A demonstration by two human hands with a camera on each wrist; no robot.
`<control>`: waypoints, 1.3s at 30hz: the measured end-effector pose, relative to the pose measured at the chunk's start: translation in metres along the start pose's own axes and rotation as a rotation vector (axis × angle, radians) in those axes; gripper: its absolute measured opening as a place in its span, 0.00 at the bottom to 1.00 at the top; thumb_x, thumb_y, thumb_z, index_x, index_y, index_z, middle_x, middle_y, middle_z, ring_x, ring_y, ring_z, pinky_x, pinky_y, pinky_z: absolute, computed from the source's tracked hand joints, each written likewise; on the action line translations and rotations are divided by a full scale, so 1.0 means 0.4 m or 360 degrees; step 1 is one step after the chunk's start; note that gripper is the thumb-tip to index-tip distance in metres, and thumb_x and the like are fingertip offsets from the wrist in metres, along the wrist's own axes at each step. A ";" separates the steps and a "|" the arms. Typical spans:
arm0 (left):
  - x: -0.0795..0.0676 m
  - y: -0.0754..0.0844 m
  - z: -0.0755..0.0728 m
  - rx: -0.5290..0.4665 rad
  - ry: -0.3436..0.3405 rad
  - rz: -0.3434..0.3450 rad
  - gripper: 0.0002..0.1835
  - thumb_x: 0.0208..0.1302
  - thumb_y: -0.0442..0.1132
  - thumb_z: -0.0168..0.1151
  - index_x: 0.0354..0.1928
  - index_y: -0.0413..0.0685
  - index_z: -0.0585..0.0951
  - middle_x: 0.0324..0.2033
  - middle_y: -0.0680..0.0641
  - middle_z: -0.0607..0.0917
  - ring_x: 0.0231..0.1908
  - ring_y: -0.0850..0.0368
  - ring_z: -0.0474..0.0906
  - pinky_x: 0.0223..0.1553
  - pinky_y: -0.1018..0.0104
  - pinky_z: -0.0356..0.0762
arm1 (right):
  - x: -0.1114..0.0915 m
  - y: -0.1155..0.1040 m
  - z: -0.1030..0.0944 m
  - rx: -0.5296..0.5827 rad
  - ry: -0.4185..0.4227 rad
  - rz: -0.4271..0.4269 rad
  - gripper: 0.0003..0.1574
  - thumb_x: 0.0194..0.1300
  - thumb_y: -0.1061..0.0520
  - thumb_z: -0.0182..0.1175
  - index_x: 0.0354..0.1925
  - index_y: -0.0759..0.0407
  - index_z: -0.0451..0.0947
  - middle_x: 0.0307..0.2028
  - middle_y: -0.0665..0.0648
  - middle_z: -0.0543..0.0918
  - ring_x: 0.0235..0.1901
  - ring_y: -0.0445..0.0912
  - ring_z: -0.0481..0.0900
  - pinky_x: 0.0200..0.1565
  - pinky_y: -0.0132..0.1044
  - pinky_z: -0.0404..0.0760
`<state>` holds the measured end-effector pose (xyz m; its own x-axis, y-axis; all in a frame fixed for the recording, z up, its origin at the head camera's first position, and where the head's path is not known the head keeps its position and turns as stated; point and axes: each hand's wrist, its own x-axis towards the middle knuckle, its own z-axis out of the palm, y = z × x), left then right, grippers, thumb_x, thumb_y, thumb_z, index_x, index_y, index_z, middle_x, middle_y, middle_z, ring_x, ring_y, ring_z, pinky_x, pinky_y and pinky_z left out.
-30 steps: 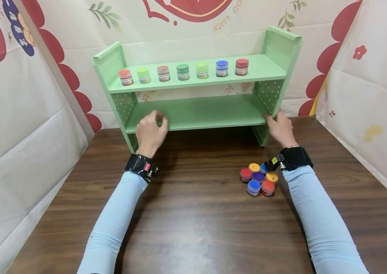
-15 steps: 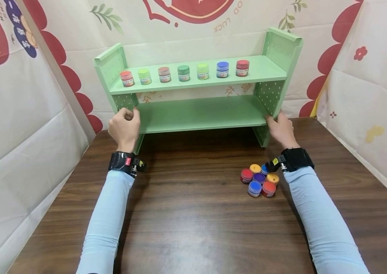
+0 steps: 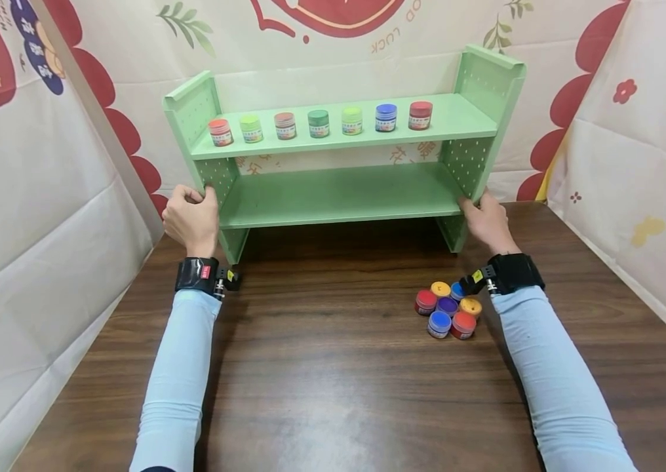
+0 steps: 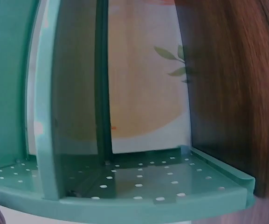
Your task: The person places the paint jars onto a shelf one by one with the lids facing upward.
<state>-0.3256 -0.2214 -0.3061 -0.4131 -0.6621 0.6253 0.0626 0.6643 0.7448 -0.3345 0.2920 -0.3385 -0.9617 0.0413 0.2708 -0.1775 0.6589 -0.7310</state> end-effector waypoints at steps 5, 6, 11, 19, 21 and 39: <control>0.000 -0.014 0.011 -0.0021 -0.0034 -0.0015 0.15 0.56 0.52 0.70 0.34 0.53 0.77 0.31 0.53 0.80 0.40 0.41 0.83 0.35 0.54 0.67 | 0.001 0.003 -0.010 0.0014 -0.0055 -0.0011 0.42 0.79 0.38 0.41 0.79 0.60 0.53 0.71 0.76 0.67 0.67 0.72 0.68 0.65 0.68 0.66; -0.002 -0.017 0.013 -0.0025 -0.0053 -0.0004 0.15 0.57 0.51 0.70 0.38 0.50 0.79 0.34 0.51 0.83 0.42 0.41 0.84 0.37 0.52 0.70 | 0.003 0.005 -0.012 0.0019 -0.0071 -0.0014 0.43 0.79 0.39 0.41 0.80 0.61 0.52 0.72 0.76 0.67 0.68 0.71 0.68 0.66 0.67 0.66; -0.011 -0.027 0.024 -0.0036 -0.0216 0.0109 0.16 0.61 0.39 0.66 0.50 0.44 0.82 0.47 0.41 0.88 0.47 0.38 0.84 0.46 0.44 0.76 | 0.006 0.005 -0.018 0.0038 -0.0128 -0.0031 0.43 0.80 0.41 0.43 0.80 0.63 0.51 0.73 0.77 0.65 0.68 0.69 0.68 0.67 0.65 0.67; -0.015 -0.051 0.034 -0.0095 -0.0354 0.0224 0.15 0.59 0.31 0.59 0.50 0.41 0.81 0.40 0.34 0.88 0.45 0.32 0.84 0.47 0.39 0.74 | 0.003 -0.012 -0.034 -0.0032 -0.0241 -0.0010 0.42 0.80 0.43 0.43 0.79 0.68 0.51 0.70 0.79 0.67 0.64 0.70 0.73 0.56 0.55 0.81; -0.016 -0.060 0.034 -0.0084 -0.0369 0.0229 0.14 0.59 0.31 0.58 0.48 0.41 0.81 0.39 0.33 0.88 0.44 0.31 0.84 0.46 0.38 0.74 | -0.001 -0.022 -0.044 -0.0083 -0.0338 0.0035 0.43 0.80 0.42 0.41 0.76 0.72 0.54 0.65 0.80 0.70 0.56 0.69 0.79 0.46 0.46 0.85; -0.028 -0.087 0.052 -0.0010 -0.0495 0.0070 0.08 0.63 0.31 0.54 0.43 0.41 0.79 0.47 0.34 0.88 0.49 0.30 0.84 0.47 0.34 0.75 | -0.036 -0.085 -0.136 -0.0335 -0.0947 0.0137 0.31 0.75 0.40 0.59 0.50 0.69 0.81 0.37 0.57 0.86 0.36 0.45 0.84 0.42 0.44 0.87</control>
<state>-0.3421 -0.2299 -0.3438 -0.6681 -0.4940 0.5564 0.0920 0.6872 0.7206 -0.3031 0.3097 -0.2835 -0.9329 -0.2835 -0.2220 -0.1075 0.8077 -0.5798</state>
